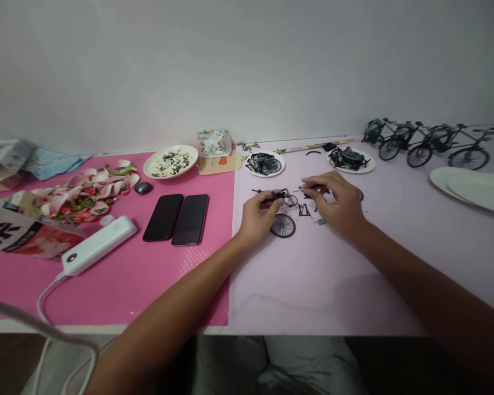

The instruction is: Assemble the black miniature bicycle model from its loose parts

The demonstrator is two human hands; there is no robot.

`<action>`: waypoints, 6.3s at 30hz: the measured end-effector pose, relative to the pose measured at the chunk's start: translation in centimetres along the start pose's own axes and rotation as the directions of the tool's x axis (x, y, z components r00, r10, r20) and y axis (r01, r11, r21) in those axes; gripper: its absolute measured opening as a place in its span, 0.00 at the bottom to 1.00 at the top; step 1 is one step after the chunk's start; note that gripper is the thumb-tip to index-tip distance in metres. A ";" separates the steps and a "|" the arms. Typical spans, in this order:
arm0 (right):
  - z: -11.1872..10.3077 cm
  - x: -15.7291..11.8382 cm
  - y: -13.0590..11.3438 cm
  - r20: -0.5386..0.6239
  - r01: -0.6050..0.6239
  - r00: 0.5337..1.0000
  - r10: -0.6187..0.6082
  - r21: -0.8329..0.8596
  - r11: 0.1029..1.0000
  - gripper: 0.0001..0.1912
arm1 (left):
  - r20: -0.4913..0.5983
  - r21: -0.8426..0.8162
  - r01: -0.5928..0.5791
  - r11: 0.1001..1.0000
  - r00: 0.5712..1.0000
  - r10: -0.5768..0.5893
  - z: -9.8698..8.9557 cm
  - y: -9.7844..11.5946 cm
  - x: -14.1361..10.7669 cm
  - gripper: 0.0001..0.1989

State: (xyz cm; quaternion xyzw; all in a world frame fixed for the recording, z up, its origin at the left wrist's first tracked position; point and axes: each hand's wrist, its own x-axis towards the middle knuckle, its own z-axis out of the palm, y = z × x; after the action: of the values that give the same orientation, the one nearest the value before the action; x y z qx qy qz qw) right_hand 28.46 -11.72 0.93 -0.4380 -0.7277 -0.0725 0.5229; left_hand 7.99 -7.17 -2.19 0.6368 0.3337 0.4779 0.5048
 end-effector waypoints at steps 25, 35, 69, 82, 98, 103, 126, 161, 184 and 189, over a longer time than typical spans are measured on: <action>0.5 -0.3 -0.7 0.082 0.008 0.997 -0.009 0.007 1.000 0.11 | 0.076 0.082 -0.050 0.995 0.996 0.044 0.1 0.2 -0.3 0.11; 0.5 -0.3 -0.6 0.084 0.031 0.996 -0.030 -0.008 1.000 0.09 | 0.070 0.076 -0.044 0.996 0.997 0.039 0.0 0.1 -0.3 0.11; 0.0 -0.4 0.0 0.159 -0.001 0.987 0.008 -0.044 0.999 0.04 | 0.082 0.150 -0.127 0.981 0.990 0.115 -0.2 0.2 -0.3 0.10; 0.0 -0.6 0.9 0.325 -0.068 0.943 0.067 -0.007 0.998 0.11 | 0.061 0.336 -0.252 0.907 0.967 0.246 -0.9 0.5 -0.3 0.11; -0.4 -0.5 -0.4 0.410 -0.285 0.882 0.234 0.068 0.956 0.17 | 0.197 0.392 -0.378 0.839 0.925 0.325 -1.9 0.8 0.2 0.12; -0.1 -0.5 -1.3 0.421 -0.449 0.817 0.395 0.035 0.893 0.27 | 0.204 0.408 -0.416 0.812 0.909 0.363 -1.9 0.7 0.1 0.13; -0.2 -0.4 -1.4 0.481 -0.336 0.804 0.351 -0.119 0.934 0.15 | 0.194 0.427 -0.475 0.770 0.879 0.435 -2.2 0.1 0.3 0.15; 0.8 -0.8 -3.5 0.638 -0.779 0.571 0.516 0.221 0.587 0.29 | 0.206 0.443 -0.556 0.703 0.826 0.524 -2.7 0.4 0.6 0.17; 0.5 -1.0 -2.5 0.525 -0.368 0.786 0.328 -0.029 0.929 0.28 | 0.133 0.383 -0.473 0.793 0.878 0.460 -2.4 0.6 0.3 0.16; 1.0 -1.1 -3.8 0.633 -0.777 0.587 0.505 0.263 0.572 0.31 | 0.178 0.419 -0.593 0.688 0.797 0.578 -2.6 0.6 0.4 0.13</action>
State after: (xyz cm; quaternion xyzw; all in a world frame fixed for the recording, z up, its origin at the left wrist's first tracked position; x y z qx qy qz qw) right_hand 25.11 -14.11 0.94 -0.5250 -0.6051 0.4414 0.4042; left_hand 5.61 -6.06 -1.43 0.8167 0.2073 0.5116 0.1681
